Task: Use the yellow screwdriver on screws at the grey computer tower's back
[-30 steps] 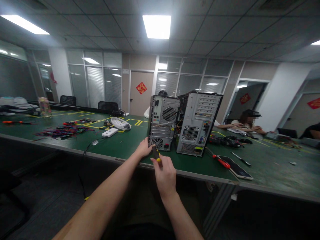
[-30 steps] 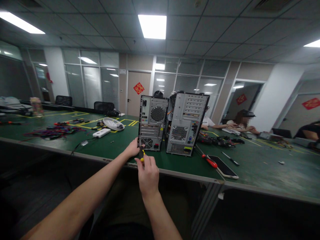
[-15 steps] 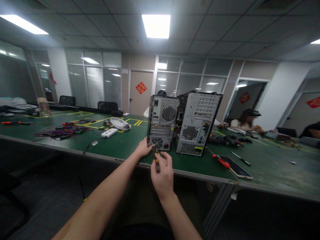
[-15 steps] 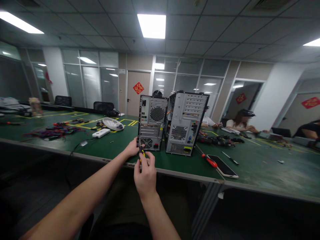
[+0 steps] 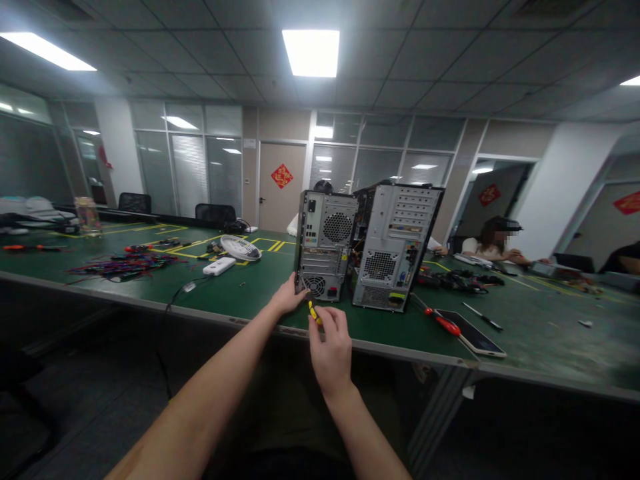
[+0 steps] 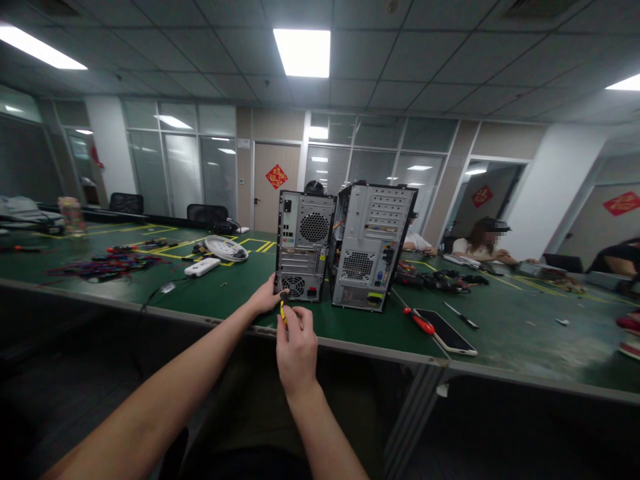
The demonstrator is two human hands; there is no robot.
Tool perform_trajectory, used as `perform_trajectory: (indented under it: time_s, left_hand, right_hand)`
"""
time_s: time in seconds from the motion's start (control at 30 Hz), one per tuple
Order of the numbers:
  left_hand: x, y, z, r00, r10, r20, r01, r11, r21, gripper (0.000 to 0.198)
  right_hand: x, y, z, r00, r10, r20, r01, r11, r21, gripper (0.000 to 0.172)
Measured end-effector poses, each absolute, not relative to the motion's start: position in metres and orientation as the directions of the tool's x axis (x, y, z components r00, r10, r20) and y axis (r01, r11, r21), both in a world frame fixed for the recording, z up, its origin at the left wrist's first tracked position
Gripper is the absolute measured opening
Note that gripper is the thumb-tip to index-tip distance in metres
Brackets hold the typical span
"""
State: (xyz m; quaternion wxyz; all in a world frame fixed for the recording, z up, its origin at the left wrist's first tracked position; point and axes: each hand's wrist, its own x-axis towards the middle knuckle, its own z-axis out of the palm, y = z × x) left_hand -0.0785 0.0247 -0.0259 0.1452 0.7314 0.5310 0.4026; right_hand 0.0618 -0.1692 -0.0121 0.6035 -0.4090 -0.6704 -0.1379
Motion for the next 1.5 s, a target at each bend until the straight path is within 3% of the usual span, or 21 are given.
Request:
perform_trajectory:
  time_s: [0.3,0.43,0.57,0.73,0.9,0.97,1.23,1.5]
  left_hand:
    - [-0.081,0.020,-0.022,0.150,0.907,0.394,0.669,-0.387,0.634,0.096]
    - [-0.081,0.017,-0.019,0.135,0.918,0.373,0.688,-0.357,0.631,0.093]
    - [-0.080,0.016,-0.014,0.117,0.941,0.317,0.709,-0.303,0.637,0.090]
    - [-0.077,0.017,-0.003,0.110,0.948,0.300,0.736,-0.280,0.616,0.082]
    - [-0.076,0.015,0.003,0.088,0.950,0.300,0.777,-0.254,0.576,0.077]
    - [-0.076,0.013,0.003,0.092,0.948,0.306,0.792,-0.256,0.554,0.074]
    - [-0.077,0.014,0.000,0.126,0.931,0.343,0.793,-0.302,0.528,0.076]
    - [-0.074,0.020,-0.006,0.065,0.940,0.336,0.812,-0.245,0.530,0.076]
  right_hand:
    - [0.063,-0.172,-0.014,-0.019,0.391,0.920,0.701,0.662,-0.267,0.026]
    - [0.063,-0.171,-0.015,-0.004,0.434,0.901,0.707,0.638,-0.304,0.022]
    - [0.067,-0.168,-0.006,0.014,0.391,0.920,0.706,0.648,-0.286,0.024]
    - [0.075,-0.165,0.015,-0.191,0.378,0.906,0.728,0.673,-0.127,0.035]
    - [0.085,-0.161,0.029,-0.439,0.363,0.822,0.723,0.686,0.083,0.034]
    - [0.087,-0.160,0.032,-0.471,0.357,0.807,0.713,0.692,0.110,0.034]
    - [0.072,-0.156,0.029,-0.172,0.358,0.918,0.688,0.711,-0.149,0.026]
    - [0.065,-0.151,0.013,0.056,0.366,0.929,0.644,0.698,-0.314,0.025]
